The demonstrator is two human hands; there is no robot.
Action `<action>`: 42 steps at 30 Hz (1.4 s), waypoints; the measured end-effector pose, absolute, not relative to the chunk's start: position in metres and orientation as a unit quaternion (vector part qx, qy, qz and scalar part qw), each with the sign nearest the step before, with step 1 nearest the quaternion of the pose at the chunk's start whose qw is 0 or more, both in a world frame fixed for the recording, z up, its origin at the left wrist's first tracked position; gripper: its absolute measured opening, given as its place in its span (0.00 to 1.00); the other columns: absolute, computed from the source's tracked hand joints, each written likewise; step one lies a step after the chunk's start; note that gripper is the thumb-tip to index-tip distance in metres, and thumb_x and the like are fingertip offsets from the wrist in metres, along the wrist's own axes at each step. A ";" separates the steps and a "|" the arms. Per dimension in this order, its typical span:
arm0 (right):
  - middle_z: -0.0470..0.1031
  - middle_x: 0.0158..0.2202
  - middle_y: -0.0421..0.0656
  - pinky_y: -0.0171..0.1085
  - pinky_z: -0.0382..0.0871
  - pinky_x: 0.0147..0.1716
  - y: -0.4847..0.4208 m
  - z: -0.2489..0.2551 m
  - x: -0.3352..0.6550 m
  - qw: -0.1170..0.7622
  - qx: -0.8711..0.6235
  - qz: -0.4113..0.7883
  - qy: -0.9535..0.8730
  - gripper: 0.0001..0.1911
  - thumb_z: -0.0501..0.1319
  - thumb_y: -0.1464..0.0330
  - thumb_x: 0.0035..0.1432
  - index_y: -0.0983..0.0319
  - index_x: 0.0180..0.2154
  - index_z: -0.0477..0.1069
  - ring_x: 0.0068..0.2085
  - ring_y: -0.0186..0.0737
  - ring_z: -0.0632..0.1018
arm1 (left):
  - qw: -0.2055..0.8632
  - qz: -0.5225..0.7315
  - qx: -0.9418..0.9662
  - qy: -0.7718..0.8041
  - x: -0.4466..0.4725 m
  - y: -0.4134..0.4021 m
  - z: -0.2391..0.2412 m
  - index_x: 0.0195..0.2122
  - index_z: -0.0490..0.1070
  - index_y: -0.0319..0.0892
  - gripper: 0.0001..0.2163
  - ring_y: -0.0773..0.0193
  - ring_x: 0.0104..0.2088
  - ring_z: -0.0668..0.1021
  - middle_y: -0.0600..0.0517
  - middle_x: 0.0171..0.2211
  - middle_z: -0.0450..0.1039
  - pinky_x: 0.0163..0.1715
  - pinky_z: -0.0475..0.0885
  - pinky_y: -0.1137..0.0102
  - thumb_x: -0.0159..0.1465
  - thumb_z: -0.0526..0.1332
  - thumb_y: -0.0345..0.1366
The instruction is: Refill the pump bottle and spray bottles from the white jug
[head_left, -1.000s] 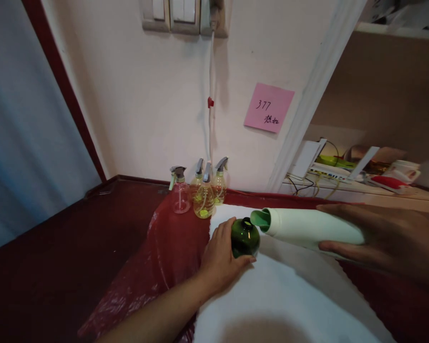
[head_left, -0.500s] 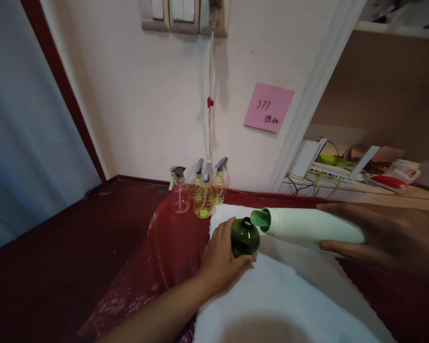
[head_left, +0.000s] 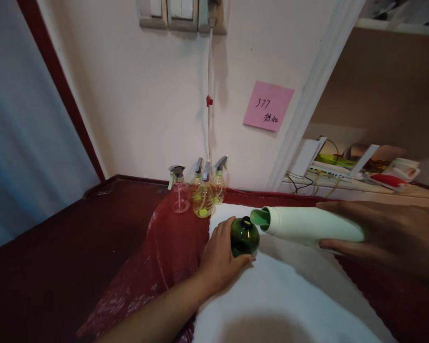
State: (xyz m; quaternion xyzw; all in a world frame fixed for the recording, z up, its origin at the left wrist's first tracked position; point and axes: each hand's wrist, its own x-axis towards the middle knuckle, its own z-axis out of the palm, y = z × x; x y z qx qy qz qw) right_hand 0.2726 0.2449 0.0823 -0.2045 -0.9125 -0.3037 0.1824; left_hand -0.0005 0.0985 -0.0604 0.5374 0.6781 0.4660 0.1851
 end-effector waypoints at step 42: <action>0.84 0.40 0.41 0.50 0.76 0.32 0.247 0.090 0.268 0.186 -0.194 -0.273 -0.924 0.31 0.52 0.38 0.62 0.49 0.54 0.72 0.33 0.53 0.84 | 0.187 0.456 0.537 0.684 -0.001 0.100 -0.059 0.67 0.55 0.41 0.43 0.44 0.64 0.66 0.39 0.65 0.63 0.65 0.61 0.48 0.53 0.73 0.38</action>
